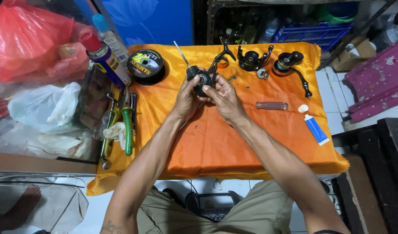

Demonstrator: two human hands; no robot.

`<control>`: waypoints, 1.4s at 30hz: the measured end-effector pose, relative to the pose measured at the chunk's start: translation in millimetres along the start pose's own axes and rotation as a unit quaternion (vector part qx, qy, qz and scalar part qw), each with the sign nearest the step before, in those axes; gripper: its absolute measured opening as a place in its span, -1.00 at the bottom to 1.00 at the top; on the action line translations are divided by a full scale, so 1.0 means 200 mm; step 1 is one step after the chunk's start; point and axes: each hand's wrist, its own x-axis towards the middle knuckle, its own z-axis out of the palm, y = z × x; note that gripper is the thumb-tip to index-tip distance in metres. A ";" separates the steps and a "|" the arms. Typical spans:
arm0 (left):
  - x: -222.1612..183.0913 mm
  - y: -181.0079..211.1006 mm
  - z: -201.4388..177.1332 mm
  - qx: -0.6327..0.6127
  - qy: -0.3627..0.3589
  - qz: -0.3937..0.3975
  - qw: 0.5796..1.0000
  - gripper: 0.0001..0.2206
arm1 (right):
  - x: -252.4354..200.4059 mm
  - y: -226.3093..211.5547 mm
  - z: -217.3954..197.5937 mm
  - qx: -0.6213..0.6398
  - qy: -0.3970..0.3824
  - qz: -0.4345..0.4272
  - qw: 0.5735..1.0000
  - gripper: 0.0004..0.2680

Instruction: Repairing and maintaining fishing reels by securing screws and applying lubricant to the internal mechanisms.

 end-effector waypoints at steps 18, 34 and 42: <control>0.04 0.12 -0.09 -0.231 0.044 0.001 0.972 -0.71 | 0.00 -0.03 -0.09 -0.329 -0.116 -0.050 0.936 -0.81; 0.06 0.15 -0.17 -0.219 0.016 -0.004 0.976 -0.47 | -0.01 0.02 -0.05 -0.582 -0.329 -0.151 0.728 -0.81; 0.07 0.12 -0.19 -0.204 0.015 0.012 0.979 -0.40 | -0.08 -0.04 -0.07 -0.596 -0.302 -0.300 0.680 -0.80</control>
